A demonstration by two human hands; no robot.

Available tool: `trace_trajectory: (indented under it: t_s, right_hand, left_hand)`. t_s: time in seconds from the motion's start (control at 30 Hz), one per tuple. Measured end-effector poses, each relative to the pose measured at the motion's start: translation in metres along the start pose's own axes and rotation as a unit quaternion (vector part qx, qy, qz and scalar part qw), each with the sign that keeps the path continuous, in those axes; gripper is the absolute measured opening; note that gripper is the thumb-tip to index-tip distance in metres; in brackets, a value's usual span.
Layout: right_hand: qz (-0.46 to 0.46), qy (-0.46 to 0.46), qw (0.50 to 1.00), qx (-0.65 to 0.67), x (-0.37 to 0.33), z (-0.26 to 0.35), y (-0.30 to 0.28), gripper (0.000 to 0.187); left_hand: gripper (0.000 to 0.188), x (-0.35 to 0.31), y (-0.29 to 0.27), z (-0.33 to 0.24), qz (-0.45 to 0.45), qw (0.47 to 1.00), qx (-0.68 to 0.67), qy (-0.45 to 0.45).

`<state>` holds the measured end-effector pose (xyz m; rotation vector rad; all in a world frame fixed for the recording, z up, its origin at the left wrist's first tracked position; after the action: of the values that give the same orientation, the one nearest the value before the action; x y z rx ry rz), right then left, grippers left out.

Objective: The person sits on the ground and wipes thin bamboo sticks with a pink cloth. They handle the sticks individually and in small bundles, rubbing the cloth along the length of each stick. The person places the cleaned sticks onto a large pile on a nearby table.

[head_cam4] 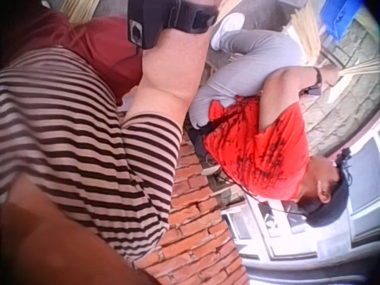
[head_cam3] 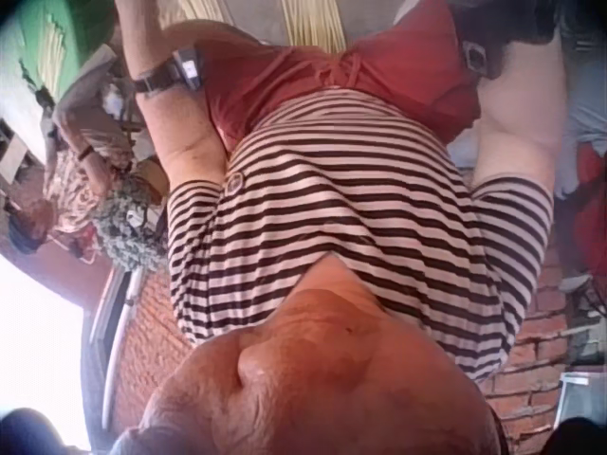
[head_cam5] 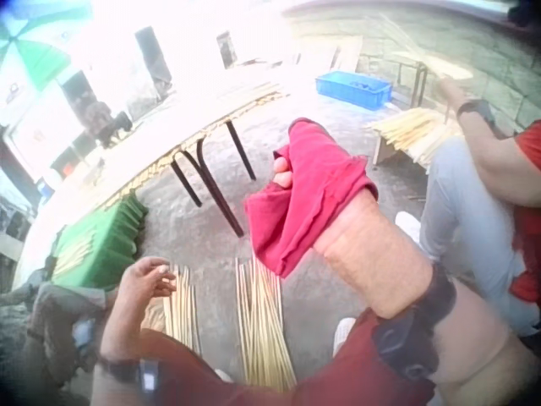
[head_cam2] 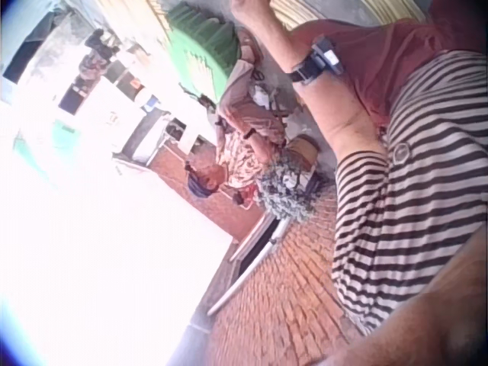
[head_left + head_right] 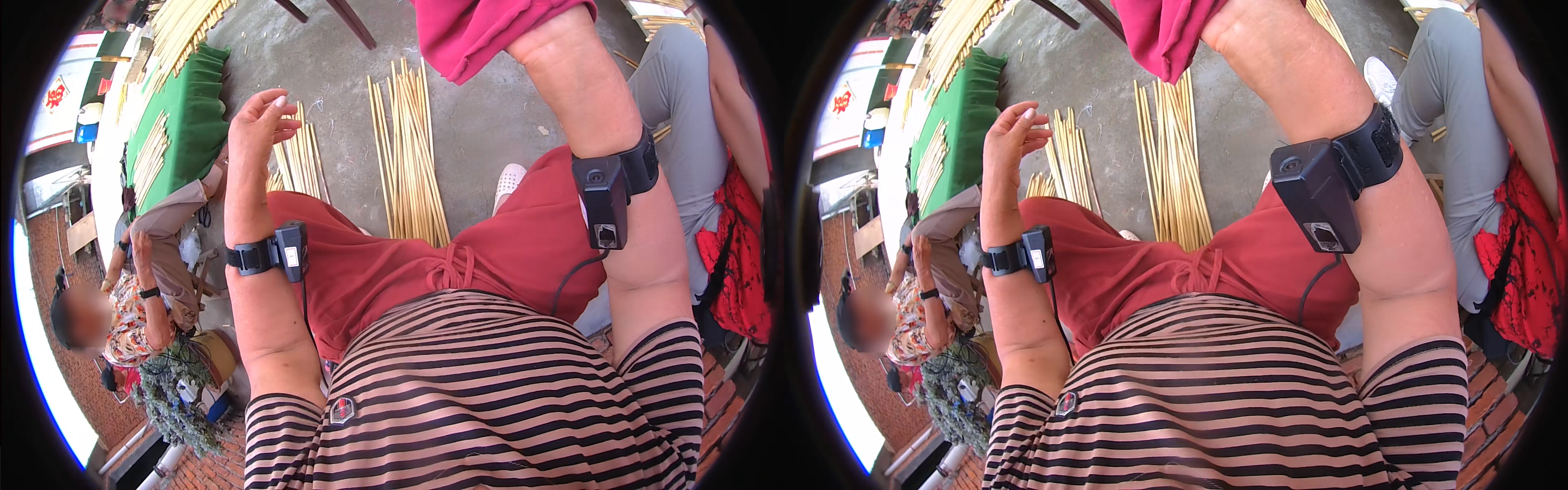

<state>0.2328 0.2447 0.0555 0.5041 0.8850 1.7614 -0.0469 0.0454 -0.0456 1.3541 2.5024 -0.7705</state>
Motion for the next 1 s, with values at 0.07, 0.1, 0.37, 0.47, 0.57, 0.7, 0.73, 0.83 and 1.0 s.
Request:
trace_trajectory:
  t_s: [0.07,0.1,0.37,0.47,0.57,0.7,0.73,0.83,1.0]
  right_hand:
    - [0.014,0.004,1.000,-0.002,0.003,-0.007,0.008,0.020]
    - [-0.001,0.007,1.000,-0.019,0.005,-0.012,0.007,0.020]
    - [0.099,0.087,0.991,0.005,-0.001,-0.046,0.029,0.018]
    - [0.137,0.149,0.979,-0.034,-0.014,-0.063,0.019,0.029]
    - [0.120,0.175,0.977,-0.041,-0.022,-0.073,0.004,0.018]
    - [0.109,0.190,0.972,-0.087,-0.027,-0.084,-0.004,0.020]
    - [0.125,0.197,0.968,-0.096,-0.028,-0.087,-0.002,0.021]
    - [0.139,0.224,0.958,-0.112,-0.031,-0.104,0.002,0.022]
    - [0.119,0.173,0.964,-0.161,-0.037,-0.121,0.002,0.020]
  left_hand:
    - [0.024,-0.024,-0.060,-0.004,-0.089,0.995,0.054,-0.008]
    - [0.023,-0.034,-0.089,0.013,-0.134,0.987,0.077,-0.051]
    - [0.021,-0.122,-0.166,0.332,-0.166,0.914,0.091,-0.359]
    - [0.020,-0.146,-0.128,0.435,-0.111,0.891,-0.034,-0.439]
    - [0.015,-0.147,-0.096,0.493,-0.120,0.886,-0.041,-0.446]
    - [0.011,-0.120,-0.067,0.514,-0.117,0.901,0.101,-0.405]
    - [0.014,-0.110,-0.063,0.509,-0.121,0.906,0.158,-0.373]
    - [0.024,-0.094,-0.046,0.501,-0.110,0.881,0.277,-0.367]
    - [0.026,-0.079,-0.015,0.485,-0.024,0.837,0.388,-0.385]
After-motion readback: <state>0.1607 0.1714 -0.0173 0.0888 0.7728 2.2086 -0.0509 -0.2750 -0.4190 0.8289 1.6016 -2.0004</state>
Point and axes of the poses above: each hand's wrist, its own x-axis towards the middle knuckle, its own y-axis out of the palm, z = x × y, the point moved 9 cm from there along x, towards the middle knuckle, and after that the axes turned 12 degrees about -y, right-handed, at the moved point
